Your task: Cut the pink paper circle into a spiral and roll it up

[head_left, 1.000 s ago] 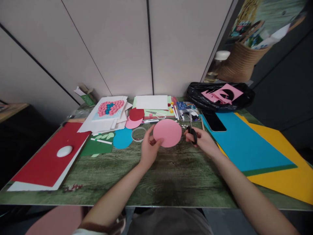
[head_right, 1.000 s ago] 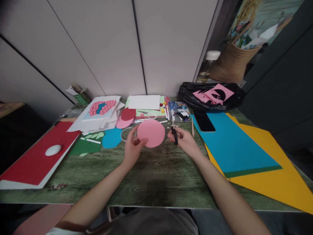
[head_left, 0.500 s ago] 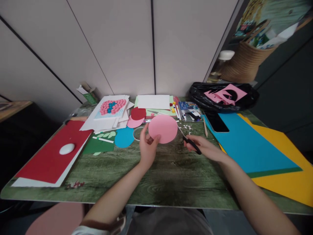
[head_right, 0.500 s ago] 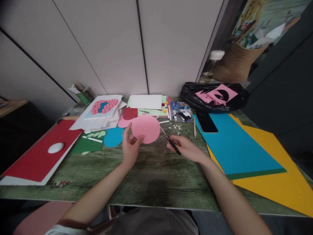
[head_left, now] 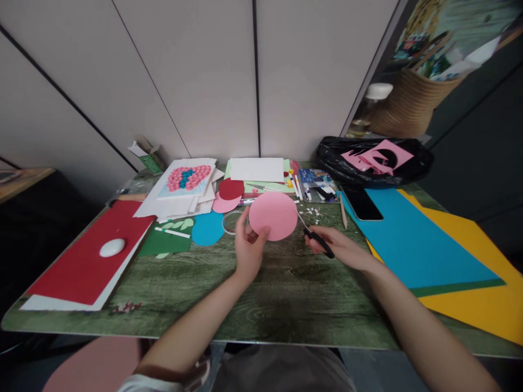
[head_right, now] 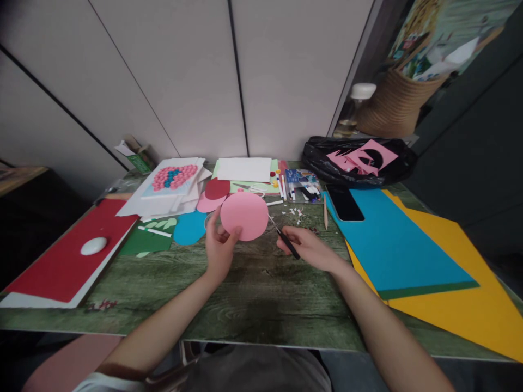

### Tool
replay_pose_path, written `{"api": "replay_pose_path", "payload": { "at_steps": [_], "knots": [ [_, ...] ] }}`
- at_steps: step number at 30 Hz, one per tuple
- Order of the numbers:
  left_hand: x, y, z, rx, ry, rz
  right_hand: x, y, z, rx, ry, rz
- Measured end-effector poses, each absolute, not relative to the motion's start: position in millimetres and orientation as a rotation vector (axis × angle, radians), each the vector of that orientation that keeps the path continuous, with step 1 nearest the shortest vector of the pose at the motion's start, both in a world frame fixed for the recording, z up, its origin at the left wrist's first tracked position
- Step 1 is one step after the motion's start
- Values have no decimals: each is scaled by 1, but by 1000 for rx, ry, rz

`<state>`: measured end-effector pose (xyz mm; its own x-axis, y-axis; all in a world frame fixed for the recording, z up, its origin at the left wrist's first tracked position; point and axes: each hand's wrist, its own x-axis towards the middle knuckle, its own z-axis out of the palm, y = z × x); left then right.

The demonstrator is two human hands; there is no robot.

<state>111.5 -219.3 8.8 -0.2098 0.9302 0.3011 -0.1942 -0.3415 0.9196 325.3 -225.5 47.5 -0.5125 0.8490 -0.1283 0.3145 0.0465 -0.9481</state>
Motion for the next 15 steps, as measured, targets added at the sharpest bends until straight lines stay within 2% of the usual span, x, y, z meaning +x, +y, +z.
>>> {"api": "replay_pose_path", "payload": {
  "at_steps": [15],
  "knots": [
    [109, -216, 7, 1179, 992, 1676, 338, -222, 47, -1180, -1900, 1508]
  ]
}}
